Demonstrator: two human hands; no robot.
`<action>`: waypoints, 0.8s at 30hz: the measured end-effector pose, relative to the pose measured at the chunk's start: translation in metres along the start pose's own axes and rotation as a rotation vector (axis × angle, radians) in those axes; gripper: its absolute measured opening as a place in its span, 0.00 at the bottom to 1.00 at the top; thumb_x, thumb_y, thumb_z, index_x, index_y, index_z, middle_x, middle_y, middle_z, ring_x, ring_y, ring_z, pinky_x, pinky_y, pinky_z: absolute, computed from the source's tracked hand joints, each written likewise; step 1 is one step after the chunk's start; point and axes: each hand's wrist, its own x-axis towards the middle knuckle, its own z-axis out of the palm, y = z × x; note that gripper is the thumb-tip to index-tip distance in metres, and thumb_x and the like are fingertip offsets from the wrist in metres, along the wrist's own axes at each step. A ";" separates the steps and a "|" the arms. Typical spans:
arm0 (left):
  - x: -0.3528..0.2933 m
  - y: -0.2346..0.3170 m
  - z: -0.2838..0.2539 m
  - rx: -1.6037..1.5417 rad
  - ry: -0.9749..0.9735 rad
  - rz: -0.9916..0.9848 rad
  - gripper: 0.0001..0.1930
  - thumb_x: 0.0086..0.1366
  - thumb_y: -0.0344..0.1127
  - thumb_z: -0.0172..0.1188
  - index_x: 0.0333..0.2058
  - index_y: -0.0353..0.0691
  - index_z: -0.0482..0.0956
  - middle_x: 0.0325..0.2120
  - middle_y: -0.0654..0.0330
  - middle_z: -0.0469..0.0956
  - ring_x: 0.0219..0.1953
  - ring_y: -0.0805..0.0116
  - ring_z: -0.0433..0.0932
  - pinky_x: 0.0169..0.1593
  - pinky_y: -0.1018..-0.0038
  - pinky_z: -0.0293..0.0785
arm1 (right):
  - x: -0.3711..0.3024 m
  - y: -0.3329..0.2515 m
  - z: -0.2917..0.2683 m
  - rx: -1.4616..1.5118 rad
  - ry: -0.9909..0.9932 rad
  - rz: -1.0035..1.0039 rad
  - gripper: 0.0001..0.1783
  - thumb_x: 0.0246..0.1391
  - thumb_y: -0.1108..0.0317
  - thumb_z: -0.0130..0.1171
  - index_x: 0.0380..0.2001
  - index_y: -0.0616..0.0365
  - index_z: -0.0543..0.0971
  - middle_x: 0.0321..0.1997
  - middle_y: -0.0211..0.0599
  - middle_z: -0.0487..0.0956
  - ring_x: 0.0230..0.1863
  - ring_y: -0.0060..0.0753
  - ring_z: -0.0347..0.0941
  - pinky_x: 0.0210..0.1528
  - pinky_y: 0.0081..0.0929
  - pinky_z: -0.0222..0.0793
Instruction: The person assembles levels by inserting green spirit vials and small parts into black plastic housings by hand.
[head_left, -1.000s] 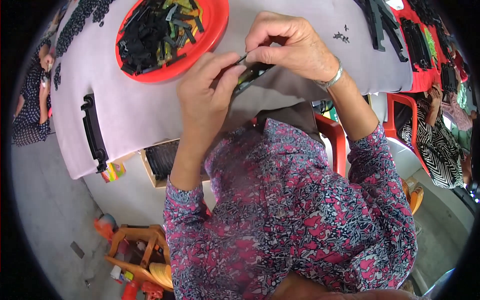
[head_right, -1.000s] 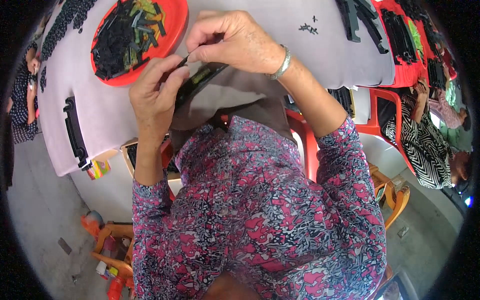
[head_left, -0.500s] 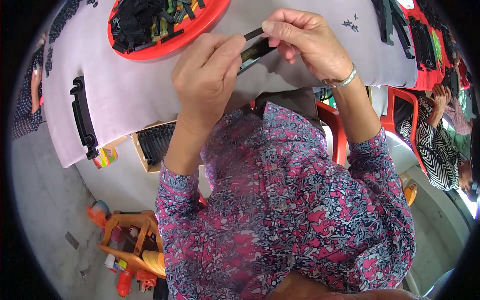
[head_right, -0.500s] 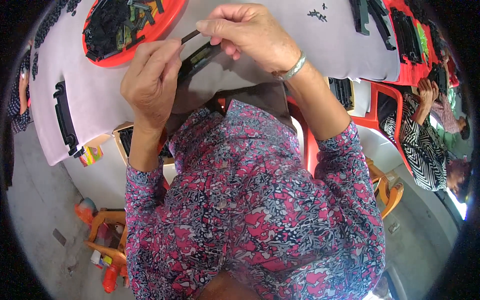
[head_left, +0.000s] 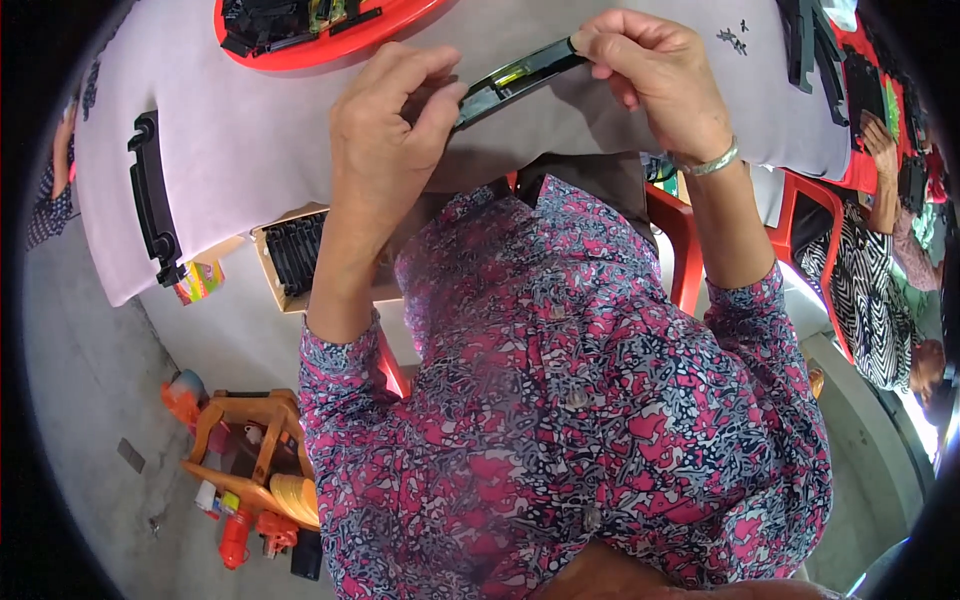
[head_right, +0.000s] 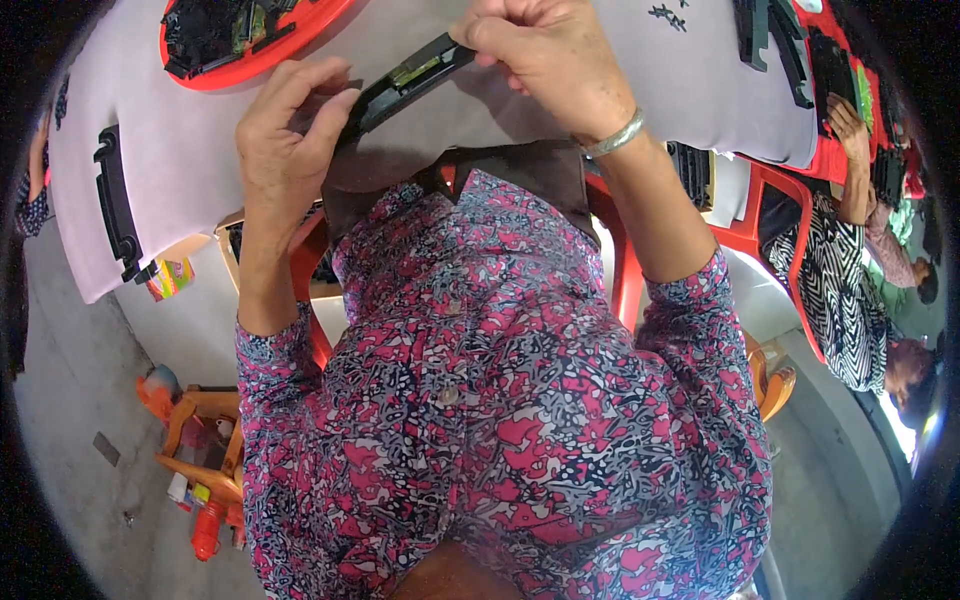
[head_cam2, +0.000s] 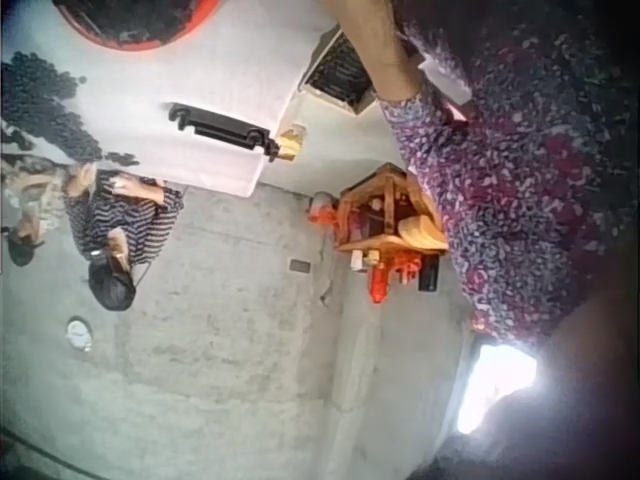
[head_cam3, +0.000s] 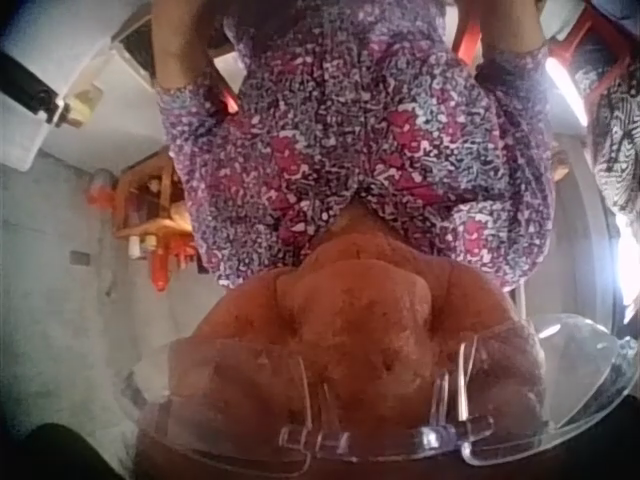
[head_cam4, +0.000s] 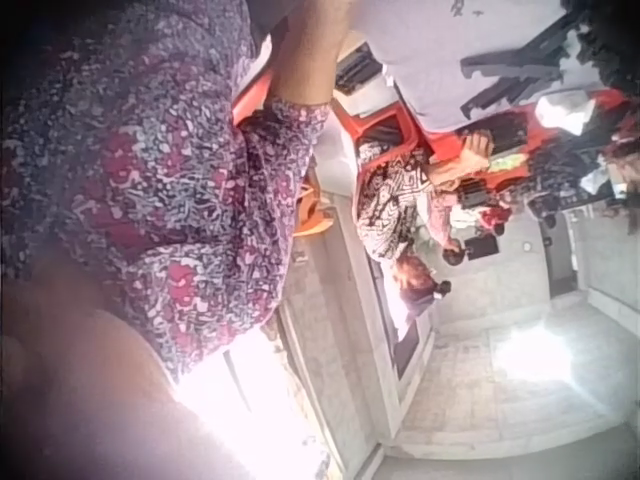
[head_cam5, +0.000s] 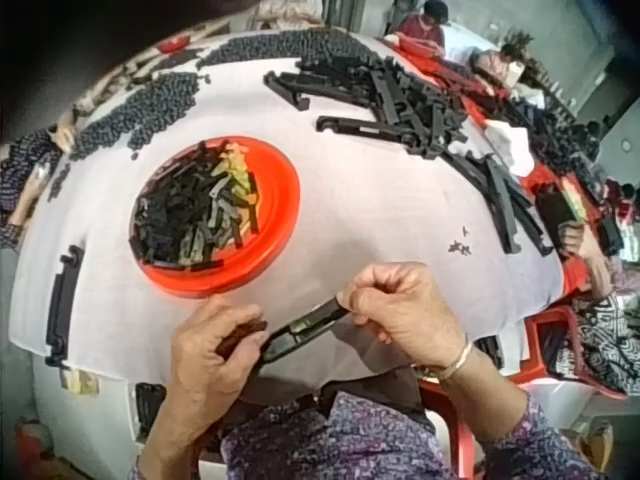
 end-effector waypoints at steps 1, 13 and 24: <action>0.000 0.000 0.000 -0.003 0.000 -0.003 0.12 0.58 0.24 0.63 0.42 0.34 0.82 0.34 0.56 0.80 0.34 0.64 0.82 0.38 0.70 0.76 | 0.001 0.010 0.001 -0.040 0.043 -0.068 0.06 0.61 0.68 0.62 0.36 0.60 0.83 0.25 0.25 0.79 0.19 0.09 0.67 0.20 0.10 0.61; 0.013 -0.009 0.011 0.045 -0.192 0.012 0.12 0.56 0.25 0.59 0.41 0.33 0.82 0.32 0.49 0.78 0.34 0.48 0.79 0.39 0.61 0.74 | 0.001 0.019 0.034 -0.292 0.208 -0.267 0.08 0.59 0.67 0.65 0.31 0.60 0.85 0.20 0.19 0.75 0.21 0.08 0.65 0.21 0.13 0.60; 0.013 -0.010 0.016 -0.034 -0.131 -0.012 0.12 0.55 0.25 0.59 0.38 0.30 0.81 0.29 0.49 0.79 0.31 0.54 0.82 0.38 0.66 0.78 | -0.001 0.015 0.041 -0.336 0.309 -0.239 0.09 0.57 0.67 0.66 0.30 0.62 0.85 0.20 0.18 0.74 0.21 0.08 0.63 0.21 0.15 0.57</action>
